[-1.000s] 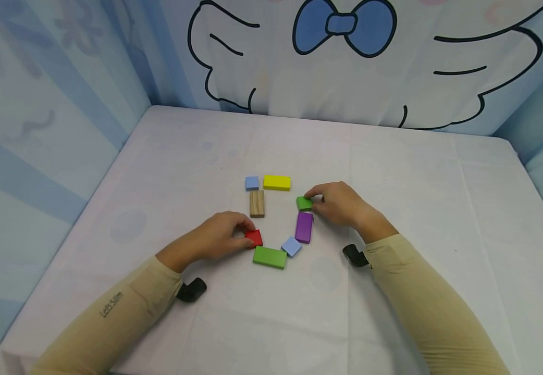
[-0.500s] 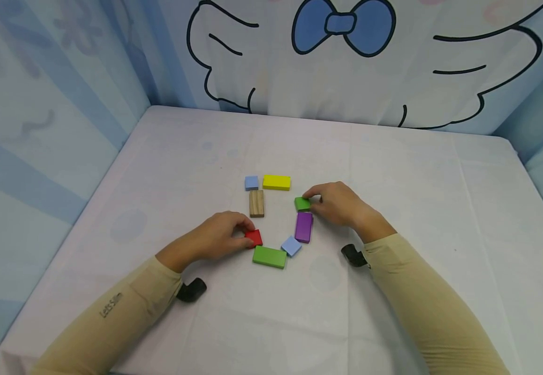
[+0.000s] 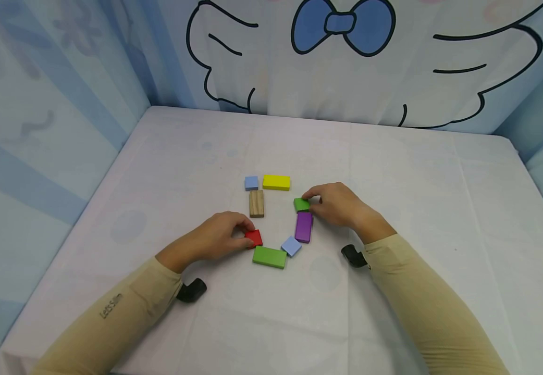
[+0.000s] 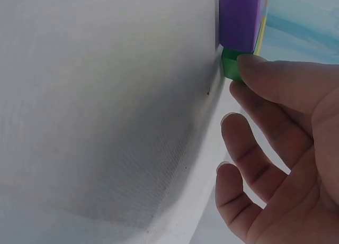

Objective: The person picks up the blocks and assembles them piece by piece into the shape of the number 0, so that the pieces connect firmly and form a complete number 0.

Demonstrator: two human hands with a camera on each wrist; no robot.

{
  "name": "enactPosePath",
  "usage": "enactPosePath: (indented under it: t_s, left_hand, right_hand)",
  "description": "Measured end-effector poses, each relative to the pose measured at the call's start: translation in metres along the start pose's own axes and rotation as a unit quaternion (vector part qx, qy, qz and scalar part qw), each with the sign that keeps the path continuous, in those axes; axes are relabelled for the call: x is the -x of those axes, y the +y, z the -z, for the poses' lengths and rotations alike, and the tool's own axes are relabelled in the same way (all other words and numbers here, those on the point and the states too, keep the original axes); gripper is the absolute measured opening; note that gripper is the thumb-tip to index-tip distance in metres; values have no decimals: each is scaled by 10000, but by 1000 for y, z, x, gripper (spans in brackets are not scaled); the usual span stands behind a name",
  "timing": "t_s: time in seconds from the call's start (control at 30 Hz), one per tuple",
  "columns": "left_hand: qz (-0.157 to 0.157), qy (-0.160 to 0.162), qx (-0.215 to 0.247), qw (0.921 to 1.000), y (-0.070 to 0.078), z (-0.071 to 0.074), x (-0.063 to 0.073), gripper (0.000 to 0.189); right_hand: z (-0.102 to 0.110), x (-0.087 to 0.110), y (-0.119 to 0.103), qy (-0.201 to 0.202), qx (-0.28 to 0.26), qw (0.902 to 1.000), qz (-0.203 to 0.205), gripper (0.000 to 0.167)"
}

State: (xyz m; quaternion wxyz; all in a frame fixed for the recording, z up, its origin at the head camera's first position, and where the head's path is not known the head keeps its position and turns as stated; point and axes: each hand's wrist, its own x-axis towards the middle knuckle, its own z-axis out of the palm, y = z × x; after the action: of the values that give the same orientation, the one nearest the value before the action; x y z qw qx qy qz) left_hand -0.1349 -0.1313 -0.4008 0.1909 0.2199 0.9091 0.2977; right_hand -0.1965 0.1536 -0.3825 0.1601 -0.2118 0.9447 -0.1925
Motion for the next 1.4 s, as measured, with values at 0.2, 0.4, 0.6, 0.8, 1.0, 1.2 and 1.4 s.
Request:
enactPosePath:
  t_s: [0.2, 0.4, 0.6, 0.8, 1.0, 1.2, 1.4]
  left_hand:
    - [22, -2, -4, 10000, 1, 0, 0, 31]
    - [11, 1, 11, 10000, 0, 0, 1, 31]
    - [-4, 12, 12, 10000, 0, 0, 1, 30]
    - [13, 13, -6, 10000, 0, 0, 1, 30]
    - [-10, 27, -22, 10000, 0, 0, 1, 30]
    - [-16, 24, -32, 10000, -1, 0, 1, 30]
    - [11, 0, -10, 10000, 0, 1, 1, 31]
  right_hand:
    - [1, 0, 0, 0, 0, 10000, -21, 33]
    - [1, 1, 1, 26, 49, 10000, 21, 33]
    - [1, 1, 2, 32, 91, 9999, 31, 32]
    - [1, 2, 3, 39, 109, 9999, 32, 32]
    - [2, 3, 4, 33, 114, 9999, 32, 32]
    - [2, 3, 3, 18, 96, 9999, 47, 32]
    - [2, 4, 3, -12, 85, 10000, 29, 33]
